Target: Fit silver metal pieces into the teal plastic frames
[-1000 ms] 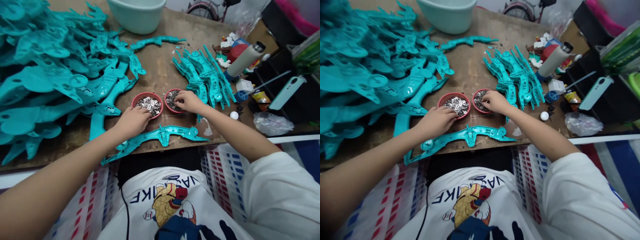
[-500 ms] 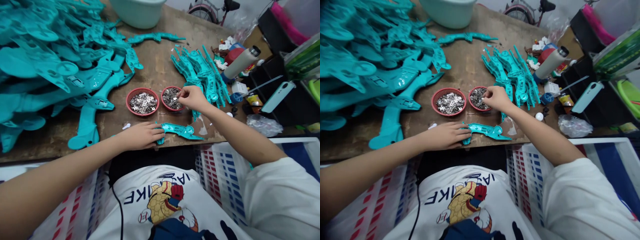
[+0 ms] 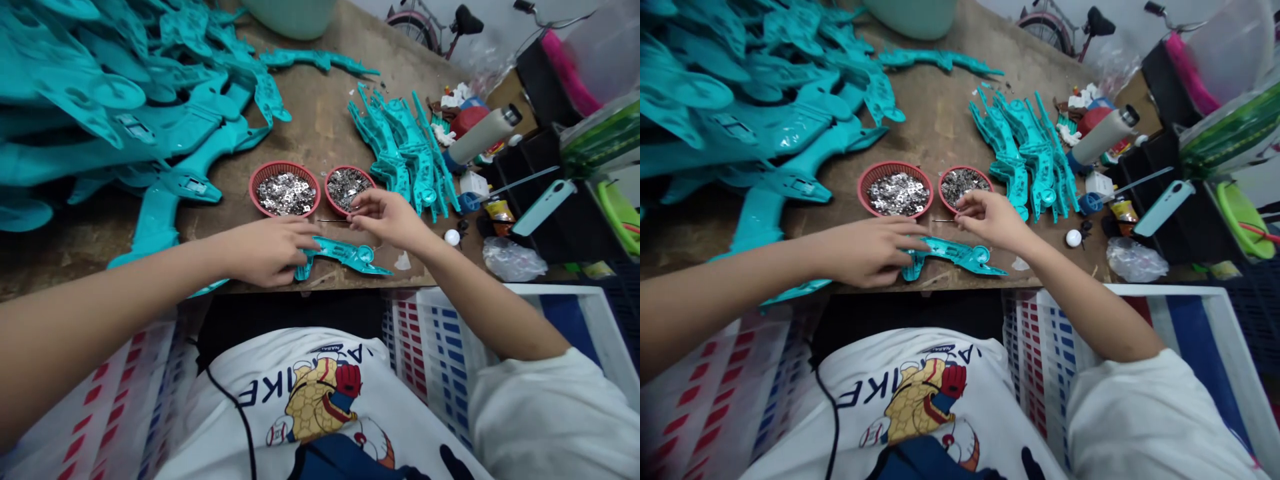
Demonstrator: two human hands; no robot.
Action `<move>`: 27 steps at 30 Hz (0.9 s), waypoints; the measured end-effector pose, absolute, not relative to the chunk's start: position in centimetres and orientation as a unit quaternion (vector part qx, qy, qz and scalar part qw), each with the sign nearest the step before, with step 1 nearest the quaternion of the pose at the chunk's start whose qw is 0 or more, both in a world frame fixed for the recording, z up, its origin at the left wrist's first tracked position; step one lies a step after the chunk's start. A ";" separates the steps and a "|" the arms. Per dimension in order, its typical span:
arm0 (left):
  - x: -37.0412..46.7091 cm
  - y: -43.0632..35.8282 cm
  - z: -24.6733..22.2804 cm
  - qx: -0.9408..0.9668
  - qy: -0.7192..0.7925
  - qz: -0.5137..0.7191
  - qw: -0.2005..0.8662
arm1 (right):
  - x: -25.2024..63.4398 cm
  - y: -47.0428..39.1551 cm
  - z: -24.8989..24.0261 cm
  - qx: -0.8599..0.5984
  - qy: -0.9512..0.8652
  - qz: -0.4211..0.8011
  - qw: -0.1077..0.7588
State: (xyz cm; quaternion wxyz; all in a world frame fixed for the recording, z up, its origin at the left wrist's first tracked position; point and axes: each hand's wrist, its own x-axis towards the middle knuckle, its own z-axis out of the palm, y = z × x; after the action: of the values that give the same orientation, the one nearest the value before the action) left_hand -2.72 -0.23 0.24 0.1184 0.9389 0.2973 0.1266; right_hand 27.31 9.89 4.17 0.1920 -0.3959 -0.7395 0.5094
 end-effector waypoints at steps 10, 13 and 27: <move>-5.5 2.3 -1.6 0.815 0.562 0.095 0.100 | 28.4 10.5 1.7 -0.322 -0.876 0.350 0.081; -5.5 2.6 -0.7 0.807 0.567 0.070 0.149 | 28.2 10.6 1.5 -0.253 -0.912 0.319 0.053; -5.3 2.9 1.8 0.825 0.535 0.036 0.177 | 28.6 11.2 2.2 -0.124 -0.946 0.299 0.006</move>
State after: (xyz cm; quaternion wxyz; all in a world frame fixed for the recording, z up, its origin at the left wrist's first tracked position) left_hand -5.31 2.89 1.76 0.1774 0.8250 0.5354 0.0357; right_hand 28.62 11.24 2.18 0.0058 -0.1244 -0.9462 0.2987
